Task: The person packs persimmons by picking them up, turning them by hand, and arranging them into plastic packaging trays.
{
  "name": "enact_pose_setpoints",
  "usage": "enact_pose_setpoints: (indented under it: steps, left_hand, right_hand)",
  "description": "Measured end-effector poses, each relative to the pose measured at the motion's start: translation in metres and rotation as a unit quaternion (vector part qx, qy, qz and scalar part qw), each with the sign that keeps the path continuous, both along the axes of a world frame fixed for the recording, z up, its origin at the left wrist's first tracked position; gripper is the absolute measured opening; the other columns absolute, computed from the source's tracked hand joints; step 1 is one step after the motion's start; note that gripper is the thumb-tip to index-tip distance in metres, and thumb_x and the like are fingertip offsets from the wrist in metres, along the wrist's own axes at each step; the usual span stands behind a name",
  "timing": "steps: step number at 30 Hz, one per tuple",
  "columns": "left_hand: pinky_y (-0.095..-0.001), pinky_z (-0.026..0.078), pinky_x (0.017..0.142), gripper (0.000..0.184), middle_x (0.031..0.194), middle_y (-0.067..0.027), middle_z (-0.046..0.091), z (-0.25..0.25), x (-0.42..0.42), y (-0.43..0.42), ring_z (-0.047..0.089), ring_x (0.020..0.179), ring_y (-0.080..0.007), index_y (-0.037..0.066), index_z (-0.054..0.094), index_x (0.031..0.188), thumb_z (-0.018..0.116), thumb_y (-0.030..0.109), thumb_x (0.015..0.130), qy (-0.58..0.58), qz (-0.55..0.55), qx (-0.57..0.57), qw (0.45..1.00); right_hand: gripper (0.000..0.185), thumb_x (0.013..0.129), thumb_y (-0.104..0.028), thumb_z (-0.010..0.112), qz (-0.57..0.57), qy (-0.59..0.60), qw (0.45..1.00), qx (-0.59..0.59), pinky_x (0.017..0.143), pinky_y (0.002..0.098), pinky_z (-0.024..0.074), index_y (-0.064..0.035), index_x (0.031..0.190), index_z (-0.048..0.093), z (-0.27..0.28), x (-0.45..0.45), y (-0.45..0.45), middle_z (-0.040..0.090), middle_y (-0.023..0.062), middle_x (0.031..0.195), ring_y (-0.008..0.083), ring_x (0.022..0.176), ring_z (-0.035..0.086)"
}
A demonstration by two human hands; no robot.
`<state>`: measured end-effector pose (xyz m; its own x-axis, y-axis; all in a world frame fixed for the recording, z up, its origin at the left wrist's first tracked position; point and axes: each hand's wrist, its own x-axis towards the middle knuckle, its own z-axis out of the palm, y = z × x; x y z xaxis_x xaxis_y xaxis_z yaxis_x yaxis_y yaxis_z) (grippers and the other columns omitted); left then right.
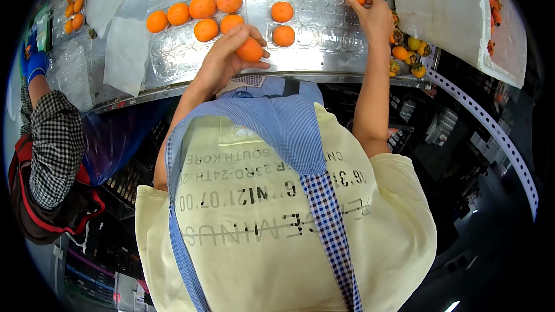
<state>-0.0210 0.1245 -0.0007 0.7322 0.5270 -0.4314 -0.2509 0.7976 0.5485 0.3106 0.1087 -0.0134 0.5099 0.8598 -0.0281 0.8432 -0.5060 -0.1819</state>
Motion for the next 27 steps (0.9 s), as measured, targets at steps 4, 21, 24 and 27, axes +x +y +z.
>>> enact_pose_setpoints:
  steps: [4, 21, 24, 27]
  left_hand:
    - [-0.0338, 0.052, 0.075, 0.023, 0.086, -0.0043, 0.055, -0.003, -0.004, 0.009, 0.058, 0.086, -0.0159, 0.006, 0.055, 0.093, 0.051, 0.029, 0.093, 0.073, -0.039, 0.043, 0.996]
    - [-0.0322, 0.049, 0.077, 0.021, 0.089, -0.003, 0.057, 0.004, -0.016, 0.011, 0.057, 0.088, -0.014, 0.007, 0.057, 0.099, 0.059, 0.025, 0.089, 0.131, 0.027, 0.035, 0.99]
    - [-0.0297, 0.048, 0.074, 0.02, 0.083, -0.0024, 0.058, -0.007, -0.019, 0.011, 0.057, 0.082, -0.0129, 0.006, 0.06, 0.097, 0.061, 0.023, 0.088, 0.11, 0.008, 0.028, 0.993]
    - [-0.0265, 0.047, 0.069, 0.019, 0.076, -0.0018, 0.058, -0.008, -0.018, 0.01, 0.057, 0.074, -0.0112, 0.004, 0.064, 0.095, 0.062, 0.022, 0.087, 0.133, -0.008, 0.033, 0.99]
  right_hand:
    - [0.044, 0.076, -0.033, 0.072, -0.03, 0.227, 0.957, 0.177, 0.075, 0.0358, 0.052, 0.0006, 0.104, 0.064, -0.008, 0.003, -0.003, 0.063, 0.0106, 0.096, 0.0224, 0.085, 0.064]
    - [0.05, 0.065, -0.033, 0.077, 0.012, -0.178, 0.979, 0.094, 0.084, 0.0432, 0.0431, -0.0019, 0.102, 0.064, 0.015, 0.02, -0.072, 0.059, 0.0181, 0.099, 0.0349, 0.091, 0.056]
    - [0.046, 0.068, -0.032, 0.075, 0.13, -0.069, 0.974, 0.173, 0.081, 0.0429, 0.0435, -0.0052, 0.103, 0.064, 0.013, -0.022, -0.045, 0.059, 0.0132, 0.101, 0.0319, 0.096, 0.054]
    - [0.041, 0.068, -0.03, 0.075, 0.23, 0.074, 0.96, 0.14, 0.08, 0.0401, 0.0408, -0.0105, 0.102, 0.065, 0.002, -0.091, -0.012, 0.059, 0.0067, 0.1, 0.0274, 0.097, 0.053]
